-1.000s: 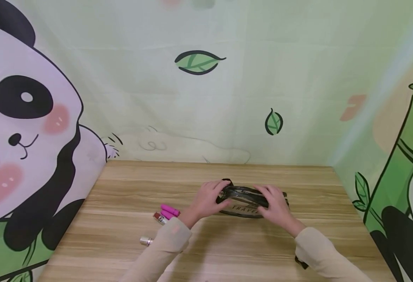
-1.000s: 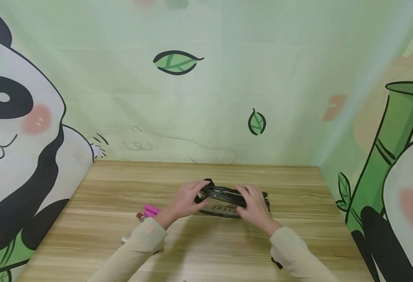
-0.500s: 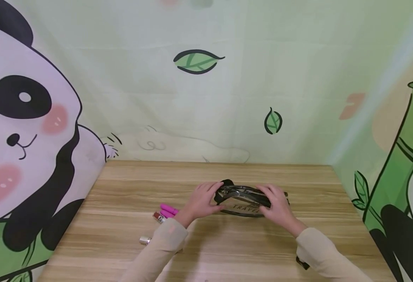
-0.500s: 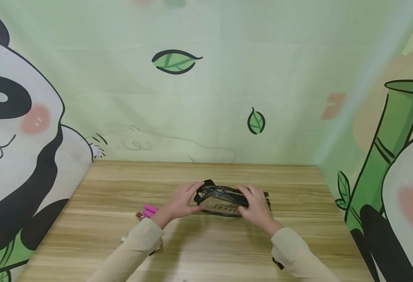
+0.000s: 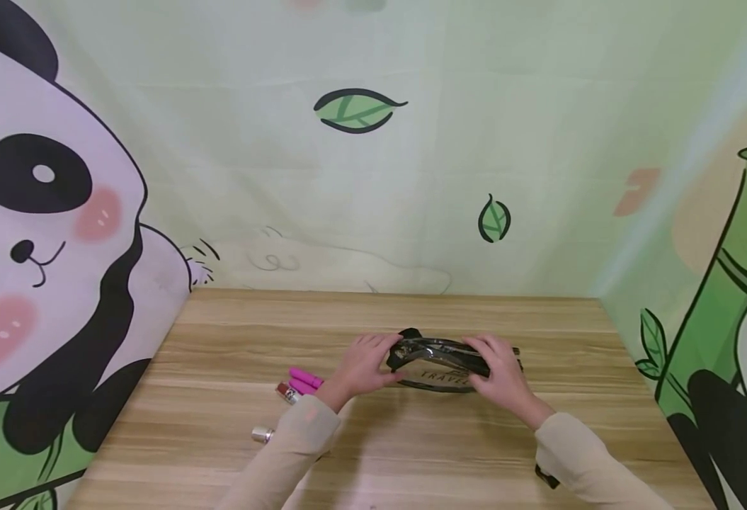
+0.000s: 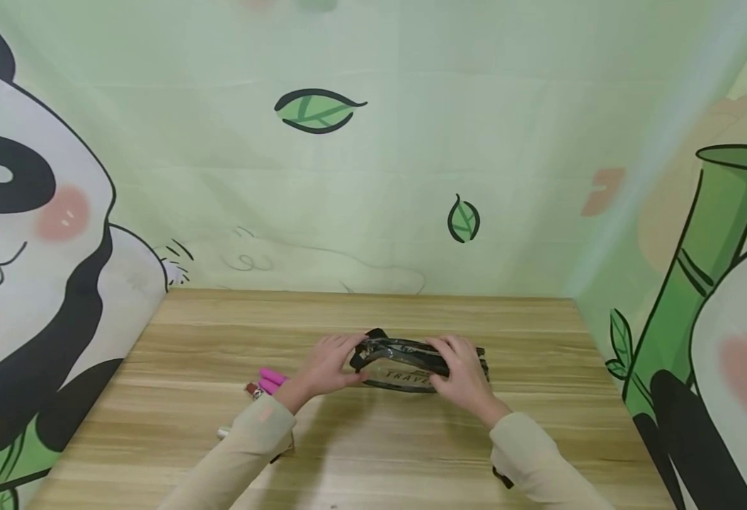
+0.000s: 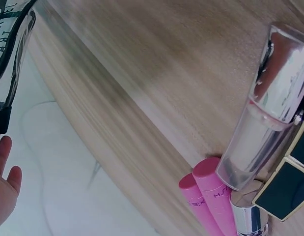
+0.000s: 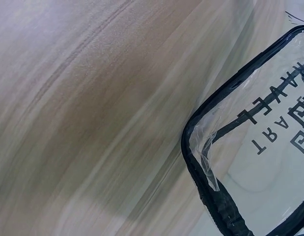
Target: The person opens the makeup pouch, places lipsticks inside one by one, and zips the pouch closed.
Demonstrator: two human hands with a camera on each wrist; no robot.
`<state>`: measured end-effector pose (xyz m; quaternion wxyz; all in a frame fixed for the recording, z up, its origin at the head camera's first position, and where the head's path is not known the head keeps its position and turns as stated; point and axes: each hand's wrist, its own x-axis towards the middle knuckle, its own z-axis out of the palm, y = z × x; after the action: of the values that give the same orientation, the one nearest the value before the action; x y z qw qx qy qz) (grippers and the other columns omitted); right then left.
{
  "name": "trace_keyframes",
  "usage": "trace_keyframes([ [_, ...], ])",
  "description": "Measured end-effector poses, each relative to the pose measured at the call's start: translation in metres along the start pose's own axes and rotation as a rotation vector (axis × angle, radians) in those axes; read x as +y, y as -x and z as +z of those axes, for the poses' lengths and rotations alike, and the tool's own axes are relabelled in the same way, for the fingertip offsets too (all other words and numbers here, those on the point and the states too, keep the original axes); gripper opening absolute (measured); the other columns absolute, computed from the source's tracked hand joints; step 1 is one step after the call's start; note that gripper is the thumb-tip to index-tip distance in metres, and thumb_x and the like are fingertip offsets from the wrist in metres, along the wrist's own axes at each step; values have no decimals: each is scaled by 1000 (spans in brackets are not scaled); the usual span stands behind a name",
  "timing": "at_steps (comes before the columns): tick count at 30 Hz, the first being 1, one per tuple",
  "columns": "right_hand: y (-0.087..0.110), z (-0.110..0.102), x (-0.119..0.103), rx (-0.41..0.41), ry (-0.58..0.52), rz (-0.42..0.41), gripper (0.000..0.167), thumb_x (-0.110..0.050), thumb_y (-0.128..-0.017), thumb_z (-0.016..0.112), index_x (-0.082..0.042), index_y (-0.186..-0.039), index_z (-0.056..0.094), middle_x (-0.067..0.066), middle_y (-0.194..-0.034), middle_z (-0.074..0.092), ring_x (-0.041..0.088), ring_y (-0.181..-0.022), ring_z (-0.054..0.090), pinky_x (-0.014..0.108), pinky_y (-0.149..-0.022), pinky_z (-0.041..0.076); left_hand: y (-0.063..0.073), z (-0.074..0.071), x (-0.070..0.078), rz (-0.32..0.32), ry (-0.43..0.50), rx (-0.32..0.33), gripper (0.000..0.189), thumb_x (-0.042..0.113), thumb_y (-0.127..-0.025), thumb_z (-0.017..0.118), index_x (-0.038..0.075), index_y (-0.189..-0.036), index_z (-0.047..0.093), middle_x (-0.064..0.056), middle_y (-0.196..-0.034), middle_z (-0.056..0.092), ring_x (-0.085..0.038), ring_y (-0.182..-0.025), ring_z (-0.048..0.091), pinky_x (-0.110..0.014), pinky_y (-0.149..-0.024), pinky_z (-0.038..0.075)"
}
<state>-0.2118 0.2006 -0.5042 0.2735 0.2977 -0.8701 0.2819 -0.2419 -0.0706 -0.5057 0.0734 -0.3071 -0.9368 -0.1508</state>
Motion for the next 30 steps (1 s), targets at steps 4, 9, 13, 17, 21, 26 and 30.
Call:
trace_keyframes([
  [4,0,-2,0,-20,15,13,56,-4,-56,66,-2,-111,57,12,-102,56,29,-96,50,49,-84,35,-1,-1,1,23,-31,8,65,46,-72,66,17,-127,44,-2,-123,53,-19,-115,47,-38,-100,33],
  [9,-1,-8,0,-105,24,66,57,-10,-60,65,-6,-116,54,10,-108,55,28,-101,49,48,-85,34,-1,-4,4,53,-46,56,62,44,-70,68,18,-123,48,-1,-118,56,-19,-111,50,-37,-97,36],
  [13,-6,-14,-5,-180,16,100,55,-17,-67,65,-7,-119,52,11,-115,54,30,-107,47,51,-88,33,-1,-6,5,71,-51,91,61,43,-69,69,18,-121,51,-2,-114,59,-19,-107,53,-37,-93,38],
  [17,-12,-20,-12,-238,-5,125,52,-24,-75,64,-9,-122,50,12,-120,52,32,-111,46,54,-90,34,-2,-9,7,93,-59,104,61,46,-70,67,18,-121,51,-2,-112,60,-19,-103,55,-36,-91,41],
  [21,-19,-26,-18,-272,-49,143,49,-26,-81,60,-9,-124,48,13,-124,50,32,-114,45,54,-90,35,-4,-11,9,115,-43,112,61,46,-70,67,17,-122,52,-1,-106,61,-18,-95,57,-34,-83,45],
  [26,-30,-33,-26,-245,-121,126,42,-22,-84,56,-8,-123,49,15,-122,50,32,-113,46,52,-90,37,-6,-17,13,117,-22,87,61,45,-71,67,16,-122,51,-2,-103,61,-18,-90,58,-34,-78,46],
  [30,-40,-38,-32,-211,-148,96,37,-18,-85,56,-6,-119,52,15,-120,52,31,-111,48,51,-89,39,-9,-22,17,114,-12,56,62,44,-71,67,16,-123,51,-3,-108,60,-19,-96,57,-35,-82,46],
])
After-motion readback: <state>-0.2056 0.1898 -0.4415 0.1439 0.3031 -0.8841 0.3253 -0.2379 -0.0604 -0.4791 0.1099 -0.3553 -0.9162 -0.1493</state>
